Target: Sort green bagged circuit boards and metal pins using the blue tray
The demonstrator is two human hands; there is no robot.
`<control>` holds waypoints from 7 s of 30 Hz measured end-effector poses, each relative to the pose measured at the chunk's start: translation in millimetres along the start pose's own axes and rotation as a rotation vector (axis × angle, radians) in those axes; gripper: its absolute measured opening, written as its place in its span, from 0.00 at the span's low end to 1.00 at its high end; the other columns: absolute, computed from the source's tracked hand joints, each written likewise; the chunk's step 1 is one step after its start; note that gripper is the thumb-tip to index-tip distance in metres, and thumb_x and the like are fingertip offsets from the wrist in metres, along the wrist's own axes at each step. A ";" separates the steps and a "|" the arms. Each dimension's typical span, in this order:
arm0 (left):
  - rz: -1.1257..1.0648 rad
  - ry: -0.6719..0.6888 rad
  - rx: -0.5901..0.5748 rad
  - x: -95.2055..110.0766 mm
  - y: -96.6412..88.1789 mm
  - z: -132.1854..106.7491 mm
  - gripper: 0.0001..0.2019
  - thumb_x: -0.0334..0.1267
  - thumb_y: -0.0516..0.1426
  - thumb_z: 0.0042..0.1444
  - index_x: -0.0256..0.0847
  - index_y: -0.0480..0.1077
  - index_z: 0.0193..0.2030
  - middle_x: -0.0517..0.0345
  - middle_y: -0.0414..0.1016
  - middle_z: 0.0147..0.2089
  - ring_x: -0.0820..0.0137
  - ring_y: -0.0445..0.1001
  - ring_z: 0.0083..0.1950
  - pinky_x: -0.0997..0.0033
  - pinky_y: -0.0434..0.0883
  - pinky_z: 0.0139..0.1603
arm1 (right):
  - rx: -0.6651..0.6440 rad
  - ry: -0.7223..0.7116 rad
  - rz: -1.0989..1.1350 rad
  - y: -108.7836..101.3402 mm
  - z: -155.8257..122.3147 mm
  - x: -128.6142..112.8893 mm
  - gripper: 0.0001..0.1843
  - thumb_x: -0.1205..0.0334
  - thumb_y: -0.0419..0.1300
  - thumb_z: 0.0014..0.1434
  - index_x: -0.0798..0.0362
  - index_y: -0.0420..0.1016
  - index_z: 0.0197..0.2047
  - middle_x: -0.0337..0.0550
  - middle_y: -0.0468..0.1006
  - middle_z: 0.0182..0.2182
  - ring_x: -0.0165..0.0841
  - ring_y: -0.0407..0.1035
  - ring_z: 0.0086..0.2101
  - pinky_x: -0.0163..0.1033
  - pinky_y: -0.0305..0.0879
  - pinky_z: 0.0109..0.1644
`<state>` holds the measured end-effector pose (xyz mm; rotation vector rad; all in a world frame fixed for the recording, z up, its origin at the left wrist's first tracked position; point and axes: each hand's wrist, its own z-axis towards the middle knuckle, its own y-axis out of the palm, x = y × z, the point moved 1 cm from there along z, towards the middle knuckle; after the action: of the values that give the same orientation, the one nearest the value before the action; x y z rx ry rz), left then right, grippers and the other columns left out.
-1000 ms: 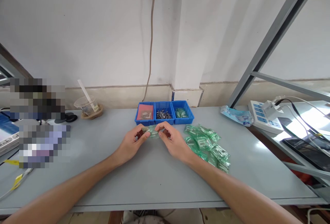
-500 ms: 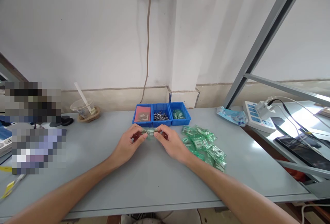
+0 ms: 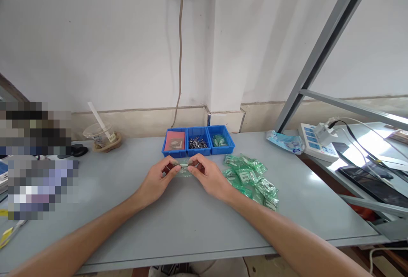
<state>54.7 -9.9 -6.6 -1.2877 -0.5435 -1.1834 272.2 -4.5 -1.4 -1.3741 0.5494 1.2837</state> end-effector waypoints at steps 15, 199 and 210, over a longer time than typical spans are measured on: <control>0.024 0.051 -0.029 2.9 0.1 -0.9 0.13 0.48 0.54 0.72 0.42 0.70 0.41 0.61 0.68 0.39 0.71 0.65 0.36 0.71 0.64 0.39 | -0.059 0.021 -0.011 1.9 -0.1 5.3 0.14 0.46 0.53 0.74 0.48 0.66 0.43 0.34 0.68 0.30 0.33 0.64 0.32 0.39 0.60 0.37; 0.555 0.433 -0.375 16.4 16.1 -18.4 0.12 0.43 0.54 0.73 0.48 0.71 0.59 0.51 0.72 0.54 0.59 0.70 0.54 0.56 0.69 0.58 | 0.130 0.000 -1.022 -17.0 -57.9 4.5 0.28 0.40 0.50 0.73 0.39 0.63 0.71 0.52 0.64 0.70 0.56 0.59 0.66 0.68 0.60 0.63; 0.469 0.412 -0.249 0.8 3.3 -5.8 0.11 0.33 0.47 0.75 0.44 0.71 0.53 0.52 0.76 0.50 0.63 0.72 0.51 0.60 0.72 0.56 | 0.079 -0.236 -0.999 -16.7 -35.4 -11.1 0.13 0.57 0.54 0.74 0.46 0.73 0.57 0.50 0.78 0.55 0.51 0.66 0.59 0.65 0.54 0.66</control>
<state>56.3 -16.0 -8.9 -1.2416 0.2069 -1.0922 296.8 -35.6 7.6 -1.1521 -0.2537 0.5679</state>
